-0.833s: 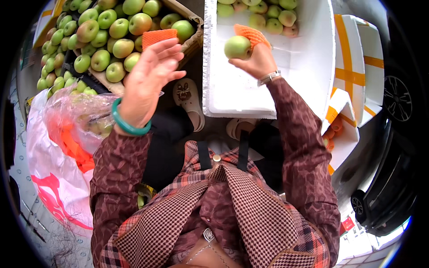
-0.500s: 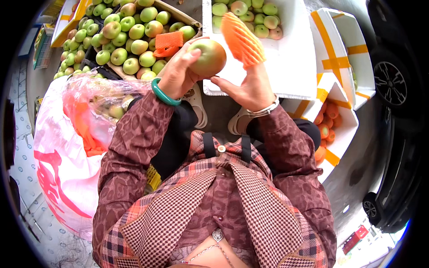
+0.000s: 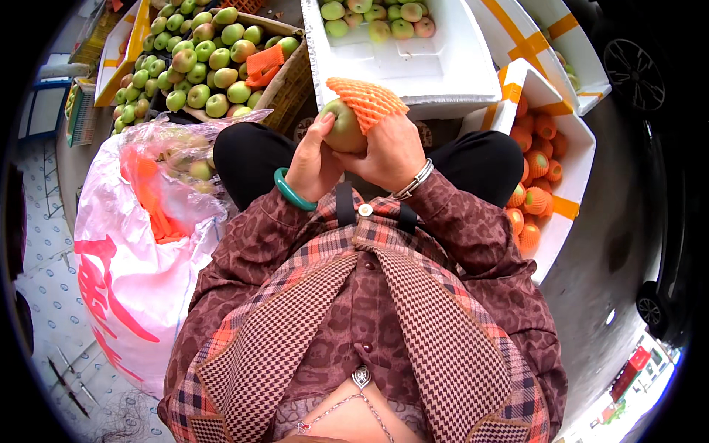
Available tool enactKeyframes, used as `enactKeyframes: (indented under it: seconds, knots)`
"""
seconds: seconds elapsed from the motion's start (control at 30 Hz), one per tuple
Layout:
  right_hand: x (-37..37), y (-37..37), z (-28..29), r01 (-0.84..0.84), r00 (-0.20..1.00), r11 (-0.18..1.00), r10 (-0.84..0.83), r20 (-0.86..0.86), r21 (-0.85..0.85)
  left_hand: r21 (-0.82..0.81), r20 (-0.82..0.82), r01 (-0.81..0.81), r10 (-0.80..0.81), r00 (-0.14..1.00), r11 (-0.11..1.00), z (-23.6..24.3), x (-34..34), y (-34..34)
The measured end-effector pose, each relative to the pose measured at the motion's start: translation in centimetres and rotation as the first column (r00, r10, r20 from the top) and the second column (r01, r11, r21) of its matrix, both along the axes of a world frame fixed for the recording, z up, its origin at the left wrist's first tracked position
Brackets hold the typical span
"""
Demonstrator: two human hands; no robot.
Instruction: The person sits on the ground and wraps green apples in orange foam nets. They pick apples from a large sack, stretch the nets over them, and place the wrapped apples into a white styrofoam box.
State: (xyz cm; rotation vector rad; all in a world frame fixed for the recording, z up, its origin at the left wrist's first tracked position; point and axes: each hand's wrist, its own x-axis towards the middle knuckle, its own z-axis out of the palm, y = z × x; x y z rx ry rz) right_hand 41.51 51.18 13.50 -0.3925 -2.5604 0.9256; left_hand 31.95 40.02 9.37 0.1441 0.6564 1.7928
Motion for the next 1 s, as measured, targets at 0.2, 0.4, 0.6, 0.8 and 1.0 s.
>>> enactKeyframes:
  seconds: [0.2,0.4,0.6,0.8,1.0]
  knots:
    - [3.0,-1.1,1.2,-0.062,0.998,0.994,0.065,0.025,-0.085,-0.144,-0.032,0.150,-0.156,0.987,0.978,1.7,2.1,-2.6]
    - [5.2,-1.5,3.2,-0.329,0.942,0.778,0.231,-0.243,-0.535,-0.159,-0.101,0.119,-0.136,0.986,0.980,-0.2,0.2,-3.3]
    - [6.7,-1.5,4.2,-0.273,0.930,0.142,0.293,-0.223,-0.951,0.552,0.071,0.306,-0.409,0.910,0.776,-0.6,0.7,-3.4]
    - [6.8,-0.4,3.3,-0.255,0.920,0.069,0.325,-0.220,-0.965,0.392,0.175,0.264,-0.354,0.919,0.881,-0.3,0.7,-4.5]
    - [5.9,-0.7,2.4,-0.218,0.968,0.305,0.189,-0.166,-0.927,0.049,-0.195,0.003,0.007,0.981,0.999,0.2,0.3,-3.7]
